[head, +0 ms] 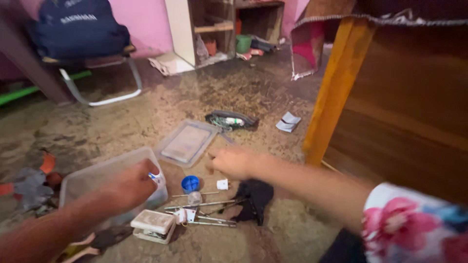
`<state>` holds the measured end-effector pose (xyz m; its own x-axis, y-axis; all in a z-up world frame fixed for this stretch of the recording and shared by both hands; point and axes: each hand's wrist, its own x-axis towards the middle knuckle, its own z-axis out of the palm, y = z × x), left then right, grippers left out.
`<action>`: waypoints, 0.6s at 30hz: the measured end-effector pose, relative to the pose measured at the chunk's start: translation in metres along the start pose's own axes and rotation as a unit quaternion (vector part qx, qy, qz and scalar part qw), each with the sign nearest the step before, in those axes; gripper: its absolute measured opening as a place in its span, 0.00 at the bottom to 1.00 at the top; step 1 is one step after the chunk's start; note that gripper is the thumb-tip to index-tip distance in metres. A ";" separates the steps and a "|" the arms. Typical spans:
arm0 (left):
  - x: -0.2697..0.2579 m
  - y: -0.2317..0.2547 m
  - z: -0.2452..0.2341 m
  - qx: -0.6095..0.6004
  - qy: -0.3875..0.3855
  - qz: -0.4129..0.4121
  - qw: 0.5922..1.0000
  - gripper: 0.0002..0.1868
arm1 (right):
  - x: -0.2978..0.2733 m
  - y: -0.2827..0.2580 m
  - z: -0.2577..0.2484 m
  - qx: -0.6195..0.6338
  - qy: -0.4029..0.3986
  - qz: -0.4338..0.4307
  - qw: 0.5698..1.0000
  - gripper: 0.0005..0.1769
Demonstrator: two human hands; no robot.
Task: The person wipes a roll of yellow tape with a dark cloth, then sorts through a plastic bin containing tools and small parts. They remove pliers, a small white box, metal rods, and a blue plastic cap, placing them on the floor.
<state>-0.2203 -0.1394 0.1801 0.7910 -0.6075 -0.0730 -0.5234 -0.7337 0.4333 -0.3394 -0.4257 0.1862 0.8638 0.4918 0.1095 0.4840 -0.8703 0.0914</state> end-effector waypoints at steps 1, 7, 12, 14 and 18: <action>-0.001 0.004 -0.016 0.028 0.001 0.057 0.998 0.22 | 0.001 -0.002 -0.021 -0.031 -0.023 -0.044 0.998 0.19; 0.025 0.028 -0.082 0.331 -0.142 0.047 0.932 0.20 | 0.034 -0.027 -0.131 -0.171 -0.135 -0.200 0.955 0.15; 0.054 0.010 -0.076 0.273 -0.050 0.059 0.959 0.18 | 0.081 -0.054 -0.166 -0.201 -0.095 -0.237 0.946 0.09; 0.045 -0.014 -0.057 0.233 -0.028 0.030 0.972 0.18 | 0.091 -0.065 -0.161 -0.173 -0.059 -0.224 0.957 0.09; 0.031 -0.063 -0.036 0.217 -0.040 -0.014 0.975 0.25 | 0.118 -0.080 -0.124 -0.186 -0.139 -0.235 0.944 0.11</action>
<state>-0.1511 -0.1013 0.1825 0.7886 -0.5944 -0.1575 -0.6005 -0.7995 0.0102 -0.2936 -0.2948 0.3149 0.5947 0.7505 -0.2882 0.7843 -0.4629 0.4130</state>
